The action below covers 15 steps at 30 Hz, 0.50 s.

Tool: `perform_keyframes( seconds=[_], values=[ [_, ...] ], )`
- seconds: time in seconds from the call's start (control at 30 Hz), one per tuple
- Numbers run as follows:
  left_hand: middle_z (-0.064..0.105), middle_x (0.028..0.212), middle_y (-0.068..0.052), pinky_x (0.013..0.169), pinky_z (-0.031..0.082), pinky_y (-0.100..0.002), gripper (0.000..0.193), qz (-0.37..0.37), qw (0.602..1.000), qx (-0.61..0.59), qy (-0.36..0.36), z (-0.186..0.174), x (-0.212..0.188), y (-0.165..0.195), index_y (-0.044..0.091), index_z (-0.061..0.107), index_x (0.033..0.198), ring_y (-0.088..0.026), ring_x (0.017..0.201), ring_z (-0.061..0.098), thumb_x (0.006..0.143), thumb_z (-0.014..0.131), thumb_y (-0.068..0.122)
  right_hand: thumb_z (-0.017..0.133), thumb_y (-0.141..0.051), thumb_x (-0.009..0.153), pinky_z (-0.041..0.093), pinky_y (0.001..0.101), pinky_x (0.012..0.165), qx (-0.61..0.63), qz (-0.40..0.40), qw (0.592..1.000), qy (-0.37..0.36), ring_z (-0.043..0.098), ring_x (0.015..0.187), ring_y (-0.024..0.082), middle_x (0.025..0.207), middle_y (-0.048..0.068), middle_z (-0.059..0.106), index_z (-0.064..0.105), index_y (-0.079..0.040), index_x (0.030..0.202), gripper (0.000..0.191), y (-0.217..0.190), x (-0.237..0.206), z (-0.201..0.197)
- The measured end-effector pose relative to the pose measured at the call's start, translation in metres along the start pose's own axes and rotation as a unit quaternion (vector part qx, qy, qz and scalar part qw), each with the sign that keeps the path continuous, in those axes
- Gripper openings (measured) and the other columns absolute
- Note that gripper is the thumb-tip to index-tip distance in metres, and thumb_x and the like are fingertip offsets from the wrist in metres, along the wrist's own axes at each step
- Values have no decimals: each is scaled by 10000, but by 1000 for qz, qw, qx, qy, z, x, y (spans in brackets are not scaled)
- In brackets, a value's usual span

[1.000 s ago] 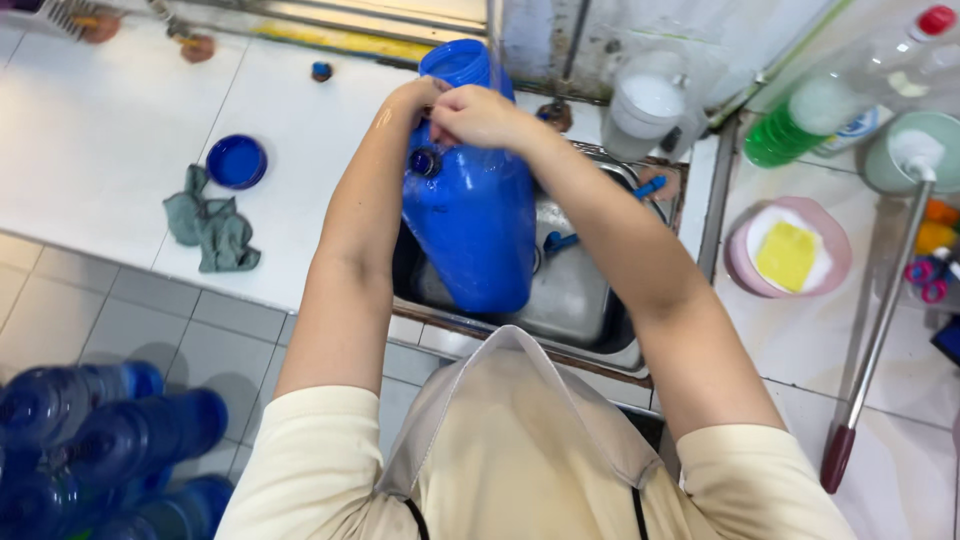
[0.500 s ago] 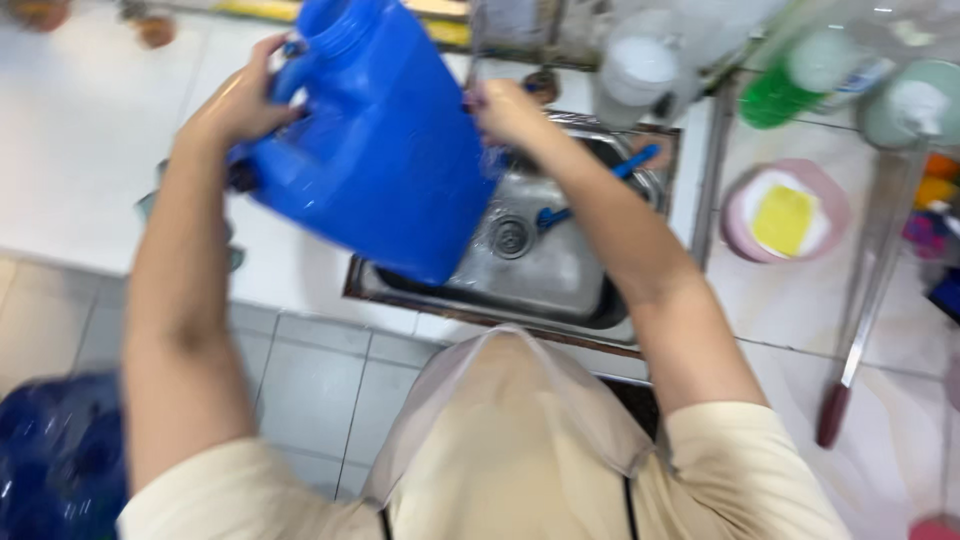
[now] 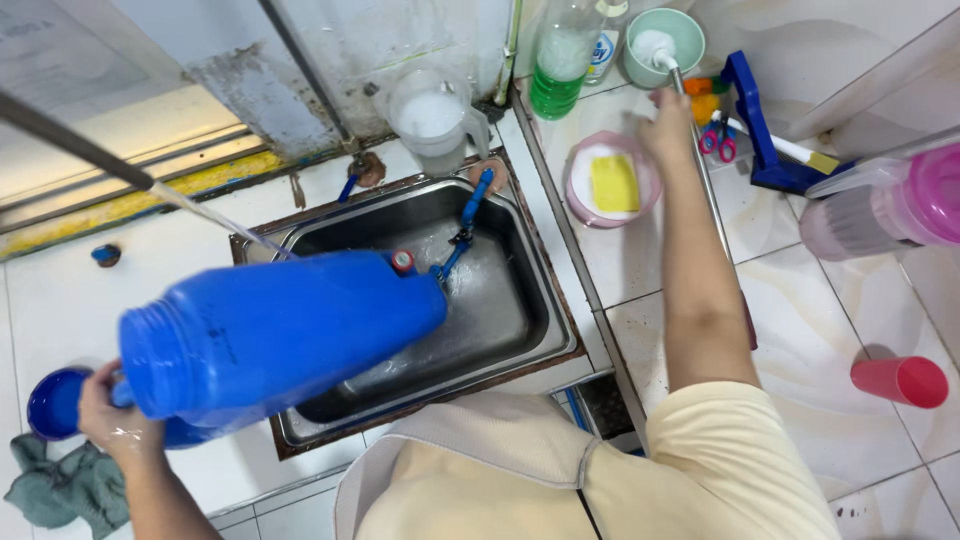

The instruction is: The person washes a large blue plastic water jug in a stainless steel sink. They scrub the jug with a yellow sponge, unscrew the cap, rinse the interior under the tap, scrub the outside with soapy foam, use a long brush inside the opening, and finally fill the jug with water from the faucet.

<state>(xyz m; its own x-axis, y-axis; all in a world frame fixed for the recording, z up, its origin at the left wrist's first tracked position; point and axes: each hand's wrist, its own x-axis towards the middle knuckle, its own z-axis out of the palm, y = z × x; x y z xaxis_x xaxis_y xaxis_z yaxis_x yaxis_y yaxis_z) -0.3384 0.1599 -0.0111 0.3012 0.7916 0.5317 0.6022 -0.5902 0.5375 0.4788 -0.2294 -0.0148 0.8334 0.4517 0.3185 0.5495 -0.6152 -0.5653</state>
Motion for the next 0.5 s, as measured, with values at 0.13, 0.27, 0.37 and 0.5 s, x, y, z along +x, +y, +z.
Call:
perform_keyframes(
  seconds=[0.13,0.27,0.37,0.5],
  values=[
    [679,886,-98,832,520,-307,263,-9,999,-25,-40,49,-10,19,18,690,1042,-203,840,642,910,848,182,823,-241,716,485,409,1092,-21,62,958,-278,613,1277,357,1384,214,611,598,-76,1388,727,37,-32,9],
    [727,937,-121,942,487,-443,199,66,993,22,-94,76,-19,37,77,737,1034,-327,909,659,870,806,168,870,-265,625,288,439,1195,-182,-96,902,-379,297,1490,447,1613,281,302,449,-181,1555,1025,24,-50,39],
    [722,997,-81,1052,395,-452,254,18,994,35,-106,78,-29,44,162,760,1049,-315,1076,595,795,769,170,865,-303,621,246,431,1206,-162,-87,877,-444,230,1522,435,1640,287,212,380,-167,1560,1065,21,-53,44],
    [684,960,-71,1058,302,-475,221,-6,993,55,-108,69,-42,50,165,761,996,-322,1127,521,801,849,218,681,-134,765,361,486,1149,-229,-100,895,-369,397,1365,511,1537,286,432,433,-122,1592,863,24,-72,49]
  ],
)
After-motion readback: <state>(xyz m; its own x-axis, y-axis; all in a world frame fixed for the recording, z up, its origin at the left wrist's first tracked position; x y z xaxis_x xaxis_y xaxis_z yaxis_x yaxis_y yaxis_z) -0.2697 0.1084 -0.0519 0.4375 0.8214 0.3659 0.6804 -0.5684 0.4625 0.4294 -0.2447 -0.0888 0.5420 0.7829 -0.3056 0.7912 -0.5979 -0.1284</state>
